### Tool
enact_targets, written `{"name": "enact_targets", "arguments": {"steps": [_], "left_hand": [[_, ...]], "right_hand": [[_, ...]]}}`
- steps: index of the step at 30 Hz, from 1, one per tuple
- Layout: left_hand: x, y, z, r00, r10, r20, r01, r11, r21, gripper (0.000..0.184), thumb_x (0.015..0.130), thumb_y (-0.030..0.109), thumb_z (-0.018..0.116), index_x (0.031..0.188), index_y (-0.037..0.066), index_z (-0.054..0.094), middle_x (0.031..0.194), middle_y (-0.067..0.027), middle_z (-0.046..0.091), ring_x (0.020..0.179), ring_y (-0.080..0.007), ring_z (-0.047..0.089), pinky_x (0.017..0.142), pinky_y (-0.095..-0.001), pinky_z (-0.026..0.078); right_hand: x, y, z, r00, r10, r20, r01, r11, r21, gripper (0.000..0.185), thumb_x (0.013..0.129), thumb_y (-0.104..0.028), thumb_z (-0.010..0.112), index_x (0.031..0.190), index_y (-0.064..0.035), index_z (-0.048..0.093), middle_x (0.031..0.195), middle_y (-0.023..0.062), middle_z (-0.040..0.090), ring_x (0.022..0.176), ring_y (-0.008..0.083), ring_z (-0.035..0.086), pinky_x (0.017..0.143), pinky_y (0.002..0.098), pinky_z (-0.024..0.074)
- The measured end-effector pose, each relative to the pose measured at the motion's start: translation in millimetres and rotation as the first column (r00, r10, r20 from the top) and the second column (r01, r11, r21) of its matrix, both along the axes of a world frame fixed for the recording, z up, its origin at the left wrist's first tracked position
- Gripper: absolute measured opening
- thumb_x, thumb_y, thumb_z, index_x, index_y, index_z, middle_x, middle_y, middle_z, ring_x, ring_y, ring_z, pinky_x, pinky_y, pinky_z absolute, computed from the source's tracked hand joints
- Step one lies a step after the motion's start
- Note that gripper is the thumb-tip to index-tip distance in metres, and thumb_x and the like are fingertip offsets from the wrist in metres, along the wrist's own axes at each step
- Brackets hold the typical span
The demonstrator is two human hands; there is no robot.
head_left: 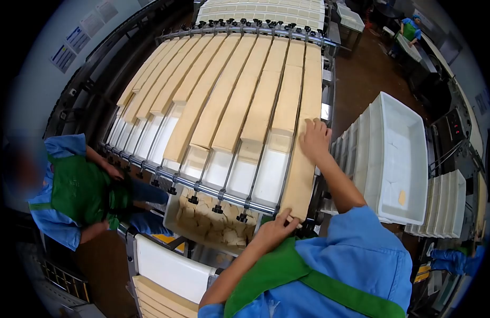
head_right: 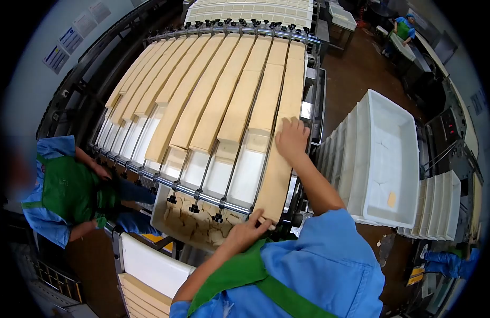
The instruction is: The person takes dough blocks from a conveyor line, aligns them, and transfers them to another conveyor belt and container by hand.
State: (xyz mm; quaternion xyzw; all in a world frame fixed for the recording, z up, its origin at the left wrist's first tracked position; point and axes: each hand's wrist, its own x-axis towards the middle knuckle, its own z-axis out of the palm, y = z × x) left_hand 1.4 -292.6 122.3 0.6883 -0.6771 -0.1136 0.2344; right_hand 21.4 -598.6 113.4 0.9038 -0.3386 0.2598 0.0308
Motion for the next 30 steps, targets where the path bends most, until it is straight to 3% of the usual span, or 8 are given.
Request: {"name": "enact_targets", "arguments": {"steps": [4, 7, 9, 11, 17, 20, 23, 30], "left_hand": [[6, -23, 0, 0.996, 0.056, -0.065, -0.048, 0.992, 0.116, 0.045, 0.078, 0.000, 0.054, 0.120, 0.015, 0.049, 0.136, -0.0220, 0.037, 0.085, -0.0339, 0.065, 0.061, -0.0379, 0.056], [5, -10, -5, 0.989, 0.081, -0.124, -0.069, 0.993, 0.097, 0.038, 0.078, 0.002, 0.053, 0.115, 0.014, 0.051, 0.135, -0.0209, 0.040, 0.086, -0.0349, 0.064, 0.062, -0.0395, 0.055], [9, 3, 6, 0.969, 0.167, -0.182, -0.160, 0.986, 0.053, 0.027, 0.077, 0.005, 0.057, 0.103, 0.011, 0.054, 0.128, -0.0145, 0.050, 0.085, -0.0357, 0.064, 0.066, -0.0425, 0.054], [17, 28, -1, 0.930, 0.289, -0.226, -0.305, 0.952, -0.038, 0.026, 0.071, 0.003, 0.062, 0.095, 0.010, 0.055, 0.118, -0.0109, 0.058, 0.087, -0.0346, 0.063, 0.069, -0.0416, 0.053], [36, 118, -26, 0.528, 0.661, -0.534, -0.841, 0.495, -0.218, 0.025, 0.074, -0.004, 0.064, 0.091, 0.003, 0.048, 0.101, -0.0143, 0.056, 0.094, -0.0259, 0.054, 0.083, -0.0328, 0.044], [40, 167, -61, 0.318, 0.784, -0.533, -0.943, 0.319, -0.094, 0.039, 0.081, -0.005, 0.058, 0.116, -0.002, 0.041, 0.122, -0.0168, 0.040, 0.096, -0.0256, 0.052, 0.084, -0.0304, 0.047], [32, 208, -91, 0.130, 0.832, -0.539, -0.976, 0.203, 0.079, 0.048, 0.084, -0.003, 0.058, 0.126, -0.003, 0.035, 0.126, -0.0172, 0.033, 0.096, -0.0252, 0.052, 0.080, -0.0297, 0.048], [-3, 220, -90, 0.105, 0.819, -0.564, -0.971, 0.208, 0.121, 0.043, 0.085, -0.002, 0.056, 0.124, -0.002, 0.039, 0.113, -0.0124, 0.042, 0.076, -0.0167, 0.055, 0.069, -0.0273, 0.047]], "right_hand": [[-18, 33, 4, 0.950, 0.274, 0.149, -0.299, 0.937, 0.179, 0.036, 0.078, -0.020, 0.060, 0.111, -0.0070, 0.053, 0.110, 0.0129, 0.053, 0.109, 0.0308, 0.046, 0.091, 0.0460, 0.0308], [-51, 82, 21, 0.823, 0.475, 0.310, -0.566, 0.730, 0.383, 0.032, 0.076, -0.015, 0.061, 0.107, -0.0069, 0.054, 0.110, 0.0128, 0.055, 0.107, 0.0317, 0.048, 0.091, 0.0478, 0.0307], [-78, 112, 25, 0.711, 0.699, 0.075, -0.650, 0.613, 0.450, 0.021, 0.075, -0.010, 0.060, 0.095, -0.0083, 0.057, 0.110, 0.0127, 0.057, 0.108, 0.0294, 0.052, 0.088, 0.0483, 0.0321], [-102, 137, 33, 0.576, 0.810, 0.107, -0.807, 0.544, 0.229, 0.015, 0.071, -0.014, 0.062, 0.086, -0.0124, 0.059, 0.114, 0.0088, 0.057, 0.113, 0.0226, 0.052, 0.088, 0.0501, 0.0312], [-118, 143, 23, 0.608, 0.781, -0.140, -0.776, 0.622, 0.102, 0.016, 0.074, -0.023, 0.058, 0.086, -0.0239, 0.069, 0.139, 0.0015, 0.046, 0.118, 0.0186, 0.047, 0.096, 0.0436, 0.0200], [-118, 132, 6, 0.592, 0.797, -0.120, -0.799, 0.600, 0.042, 0.014, 0.076, -0.026, 0.058, 0.084, -0.0286, 0.070, 0.142, -0.0011, 0.043, 0.120, 0.0201, 0.044, 0.100, 0.0444, 0.0152], [-110, 130, 13, 0.666, 0.719, -0.200, -0.705, 0.694, 0.146, 0.015, 0.079, -0.028, 0.057, 0.083, -0.0268, 0.071, 0.142, 0.0021, 0.043, 0.123, 0.0252, 0.041, 0.101, 0.0470, 0.0171], [-96, 139, 29, 0.592, 0.791, -0.150, -0.731, 0.607, 0.312, 0.010, 0.072, -0.017, 0.063, 0.080, -0.0143, 0.069, 0.133, 0.0066, 0.051, 0.121, 0.0299, 0.046, 0.096, 0.0504, 0.0279]]}}
